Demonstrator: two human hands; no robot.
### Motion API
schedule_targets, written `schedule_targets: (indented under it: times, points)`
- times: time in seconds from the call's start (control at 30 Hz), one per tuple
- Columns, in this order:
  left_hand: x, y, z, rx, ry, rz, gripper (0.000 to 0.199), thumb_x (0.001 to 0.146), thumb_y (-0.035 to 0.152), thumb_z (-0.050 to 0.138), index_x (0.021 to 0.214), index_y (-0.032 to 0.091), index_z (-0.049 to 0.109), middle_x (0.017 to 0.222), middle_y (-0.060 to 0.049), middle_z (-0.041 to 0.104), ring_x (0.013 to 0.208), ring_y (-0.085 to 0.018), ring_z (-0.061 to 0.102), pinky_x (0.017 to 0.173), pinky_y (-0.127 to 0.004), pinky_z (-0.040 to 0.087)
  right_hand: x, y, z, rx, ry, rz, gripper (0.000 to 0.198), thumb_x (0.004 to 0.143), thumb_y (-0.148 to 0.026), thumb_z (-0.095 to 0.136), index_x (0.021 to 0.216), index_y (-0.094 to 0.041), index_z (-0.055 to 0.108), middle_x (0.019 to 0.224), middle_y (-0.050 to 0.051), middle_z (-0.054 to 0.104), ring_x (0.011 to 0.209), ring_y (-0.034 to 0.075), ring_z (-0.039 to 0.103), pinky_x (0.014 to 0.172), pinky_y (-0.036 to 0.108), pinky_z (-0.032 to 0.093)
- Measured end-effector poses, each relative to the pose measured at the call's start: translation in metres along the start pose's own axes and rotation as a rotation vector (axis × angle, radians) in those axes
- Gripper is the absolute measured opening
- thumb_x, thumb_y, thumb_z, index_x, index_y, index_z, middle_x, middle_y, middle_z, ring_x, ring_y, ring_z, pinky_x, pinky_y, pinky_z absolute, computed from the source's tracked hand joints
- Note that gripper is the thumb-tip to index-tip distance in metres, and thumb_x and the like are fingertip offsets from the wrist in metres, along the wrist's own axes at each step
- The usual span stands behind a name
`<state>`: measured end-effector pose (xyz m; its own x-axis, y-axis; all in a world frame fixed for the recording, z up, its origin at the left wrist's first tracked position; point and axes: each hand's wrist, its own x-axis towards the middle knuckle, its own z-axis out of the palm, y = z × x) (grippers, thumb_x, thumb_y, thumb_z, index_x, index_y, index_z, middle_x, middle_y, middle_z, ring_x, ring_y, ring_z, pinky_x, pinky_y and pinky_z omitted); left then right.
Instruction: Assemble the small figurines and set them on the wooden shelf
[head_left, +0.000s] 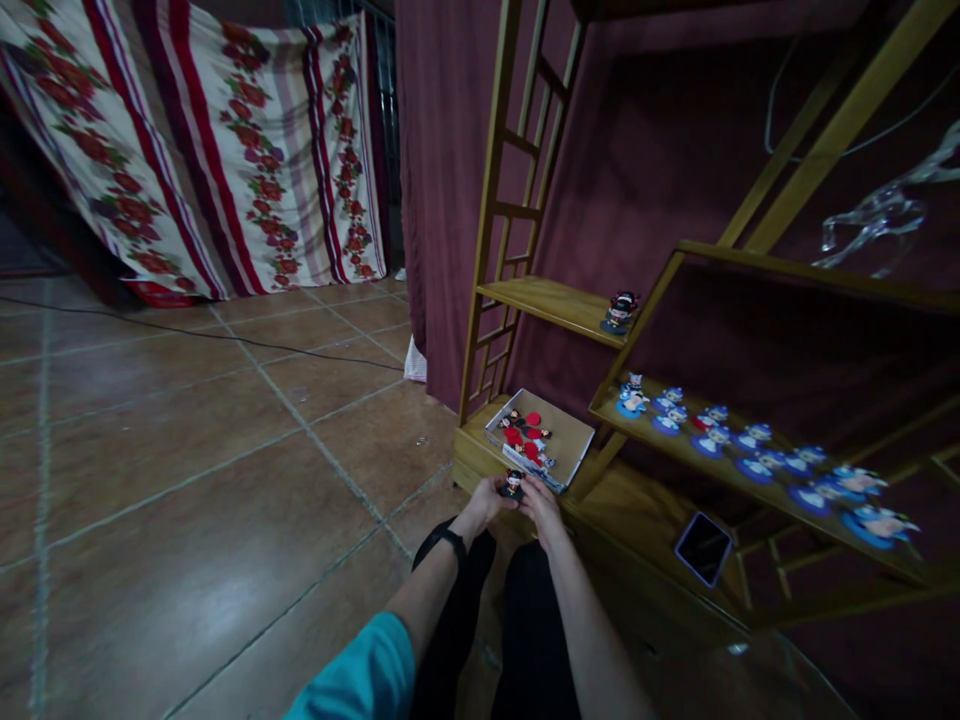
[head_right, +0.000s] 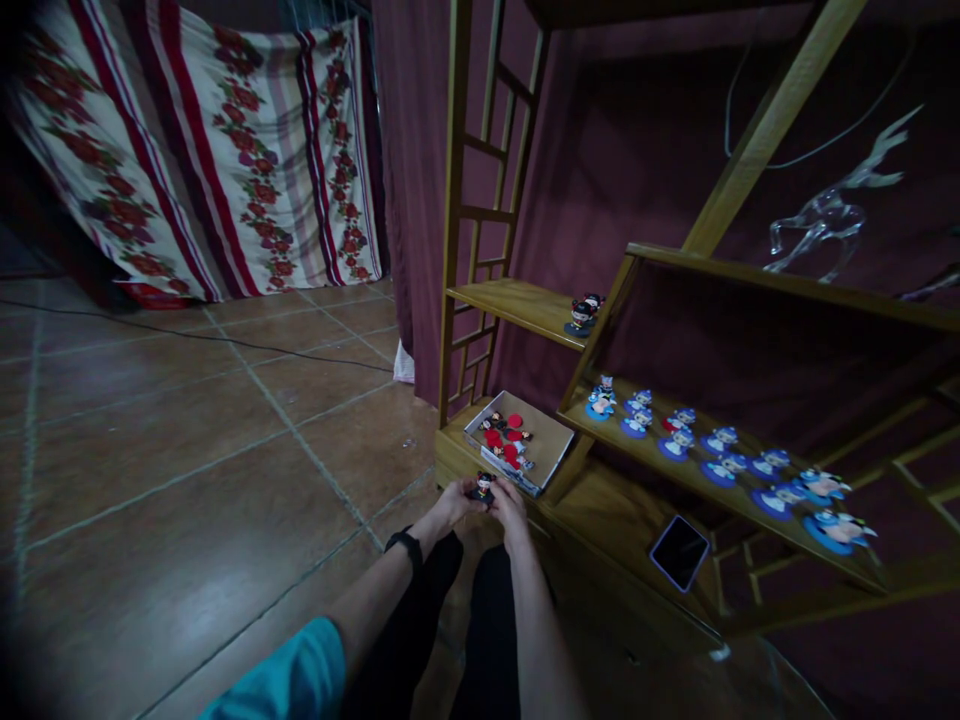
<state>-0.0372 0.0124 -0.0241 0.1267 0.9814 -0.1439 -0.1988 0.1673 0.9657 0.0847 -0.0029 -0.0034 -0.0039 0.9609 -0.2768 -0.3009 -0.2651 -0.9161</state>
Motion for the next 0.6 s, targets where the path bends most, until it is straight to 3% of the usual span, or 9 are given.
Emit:
schedule_targets:
  times: [0.33, 0.6]
  points:
    - [-0.0017, 0.0001, 0.0029, 0.047, 0.057, -0.013, 0.037, 0.038, -0.002, 0.068, 0.07, 0.012, 0.057, 0.061, 0.003, 0.06, 0.058, -0.012, 0.054, 0.061, -0.024, 0.042, 0.0016, -0.0006, 0.0013, -0.032, -0.12, -0.069, 0.04, 0.057, -0.042, 0.069, 0.089, -0.019, 0.065, 0.089, 0.005, 0.068, 0.082, 0.019, 0.062, 0.062, 0.024, 0.046]
    - [0.0038, -0.005, 0.0016, 0.017, 0.07, -0.03, 0.036, 0.037, -0.003, 0.069, 0.067, 0.011, 0.056, 0.058, 0.003, 0.059, 0.055, -0.011, 0.053, 0.059, -0.024, 0.042, 0.0009, -0.0003, 0.0018, -0.051, -0.066, -0.061, 0.042, 0.052, -0.044, 0.072, 0.084, -0.018, 0.065, 0.084, 0.004, 0.067, 0.077, 0.018, 0.061, 0.059, 0.024, 0.045]
